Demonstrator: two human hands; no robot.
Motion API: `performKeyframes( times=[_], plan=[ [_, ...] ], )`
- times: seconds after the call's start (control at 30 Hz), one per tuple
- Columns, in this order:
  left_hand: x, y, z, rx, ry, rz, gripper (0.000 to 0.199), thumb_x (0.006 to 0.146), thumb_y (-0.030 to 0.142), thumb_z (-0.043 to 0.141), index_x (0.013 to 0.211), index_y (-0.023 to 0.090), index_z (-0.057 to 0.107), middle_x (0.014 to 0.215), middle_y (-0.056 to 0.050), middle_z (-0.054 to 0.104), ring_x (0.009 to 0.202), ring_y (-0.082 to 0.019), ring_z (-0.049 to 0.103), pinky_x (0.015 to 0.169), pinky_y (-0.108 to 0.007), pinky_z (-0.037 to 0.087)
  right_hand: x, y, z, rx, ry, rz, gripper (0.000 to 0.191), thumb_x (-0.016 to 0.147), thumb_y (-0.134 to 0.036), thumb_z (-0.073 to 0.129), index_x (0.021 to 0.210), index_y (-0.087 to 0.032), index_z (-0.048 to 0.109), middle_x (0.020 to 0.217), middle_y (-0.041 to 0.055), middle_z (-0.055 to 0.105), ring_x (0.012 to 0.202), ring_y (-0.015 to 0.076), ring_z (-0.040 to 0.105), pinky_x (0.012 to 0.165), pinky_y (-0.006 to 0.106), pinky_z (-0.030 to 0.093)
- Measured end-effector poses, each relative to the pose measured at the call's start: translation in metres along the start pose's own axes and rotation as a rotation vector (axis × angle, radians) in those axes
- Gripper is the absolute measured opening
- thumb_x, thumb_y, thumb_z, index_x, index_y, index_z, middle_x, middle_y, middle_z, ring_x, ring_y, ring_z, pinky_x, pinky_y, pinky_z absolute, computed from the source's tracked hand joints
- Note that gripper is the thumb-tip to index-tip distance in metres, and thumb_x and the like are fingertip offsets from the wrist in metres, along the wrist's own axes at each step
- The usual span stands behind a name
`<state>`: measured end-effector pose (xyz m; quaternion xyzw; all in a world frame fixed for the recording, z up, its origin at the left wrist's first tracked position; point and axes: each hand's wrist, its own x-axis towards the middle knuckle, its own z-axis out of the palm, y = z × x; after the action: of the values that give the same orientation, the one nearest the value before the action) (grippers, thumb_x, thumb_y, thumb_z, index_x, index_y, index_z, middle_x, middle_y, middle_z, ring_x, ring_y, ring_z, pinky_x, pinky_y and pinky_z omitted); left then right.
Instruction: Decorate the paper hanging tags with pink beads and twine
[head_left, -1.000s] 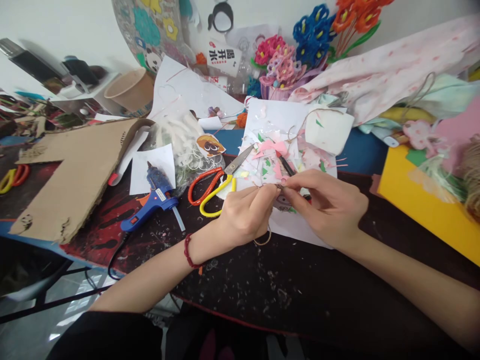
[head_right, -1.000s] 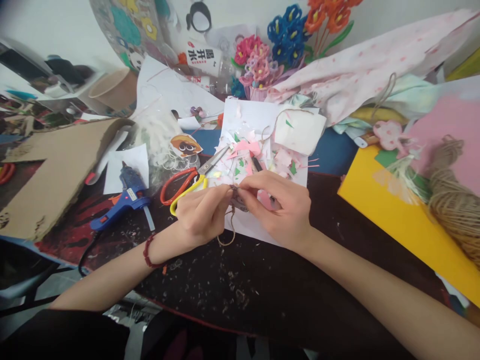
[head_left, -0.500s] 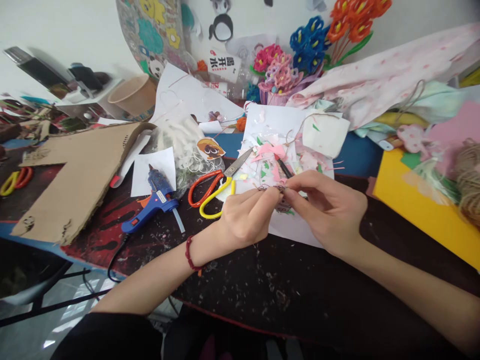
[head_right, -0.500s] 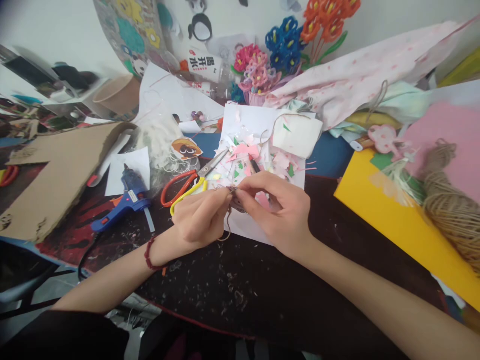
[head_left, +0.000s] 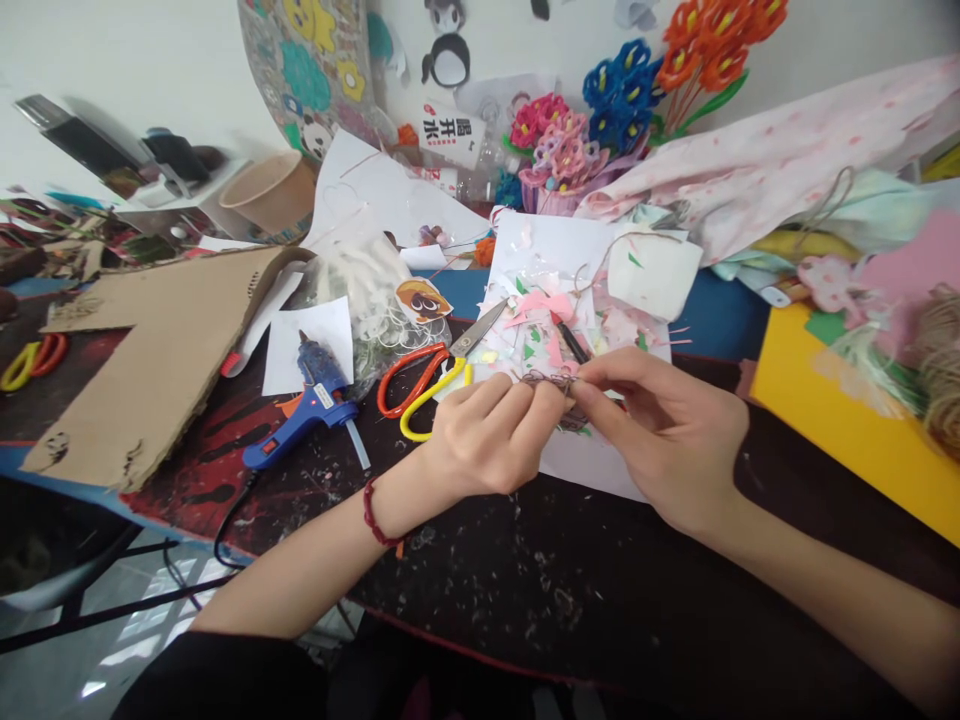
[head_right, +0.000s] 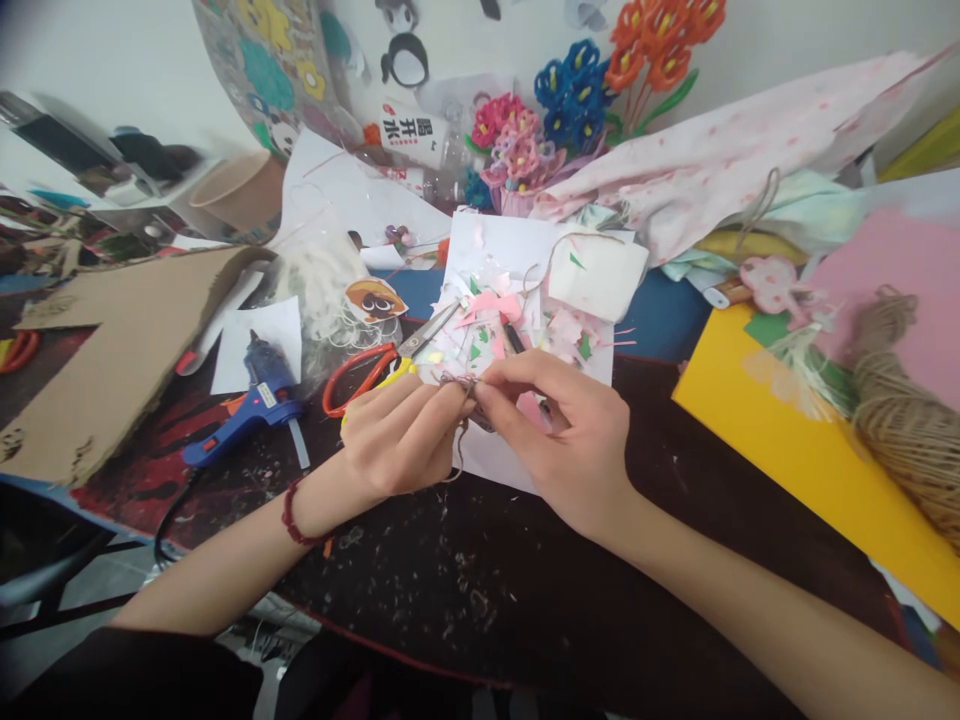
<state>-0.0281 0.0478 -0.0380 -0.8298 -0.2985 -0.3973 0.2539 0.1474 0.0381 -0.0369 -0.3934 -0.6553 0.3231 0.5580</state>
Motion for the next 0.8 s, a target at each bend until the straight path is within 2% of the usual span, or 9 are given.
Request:
performKeyframes(
  times=[0.13,0.43,0.67,0.8],
  plan=[
    [0.001,0.0,-0.004,0.056,-0.012,0.009,0.005,0.086,0.017,0.059,0.082,0.016,0.061,0.06,0.001,0.051,0.051,-0.012,0.042,0.044,-0.031,0.023,0.001,0.0,-0.002,-0.032,-0.02,-0.004,0.008,0.085,-0.015,0.068,0.088,-0.023,0.07,0.081,-0.0008,0.065,0.072,0.012,0.059,0.065,0.027,0.048],
    [0.005,-0.007,-0.012,0.054,-0.001,0.12,0.014,0.09,0.01,0.052,0.085,0.011,0.065,0.06,0.0,0.049,0.051,-0.011,0.041,0.044,-0.029,0.028,0.004,-0.001,-0.004,-0.085,-0.051,-0.01,0.007,0.085,-0.015,0.069,0.086,-0.022,0.069,0.08,-0.0006,0.067,0.073,0.0124,0.059,0.065,0.029,0.046],
    [0.009,-0.003,-0.022,-0.046,-0.092,0.011,0.016,0.088,0.007,0.048,0.081,0.013,0.061,0.053,0.003,0.039,0.048,-0.011,0.036,0.046,-0.03,0.024,0.003,-0.001,-0.005,-0.114,-0.062,-0.023,0.009,0.084,-0.015,0.07,0.086,-0.023,0.068,0.079,-0.0018,0.067,0.07,0.0116,0.059,0.064,0.029,0.047],
    [0.008,-0.001,-0.021,-0.09,-0.115,-0.02,0.009,0.088,0.008,0.054,0.083,0.014,0.059,0.054,0.004,0.039,0.049,-0.011,0.037,0.046,-0.03,0.025,0.002,-0.001,-0.003,-0.118,-0.065,-0.074,0.014,0.082,-0.011,0.07,0.087,-0.024,0.069,0.081,-0.0013,0.069,0.071,0.013,0.061,0.064,0.03,0.047]
  ],
)
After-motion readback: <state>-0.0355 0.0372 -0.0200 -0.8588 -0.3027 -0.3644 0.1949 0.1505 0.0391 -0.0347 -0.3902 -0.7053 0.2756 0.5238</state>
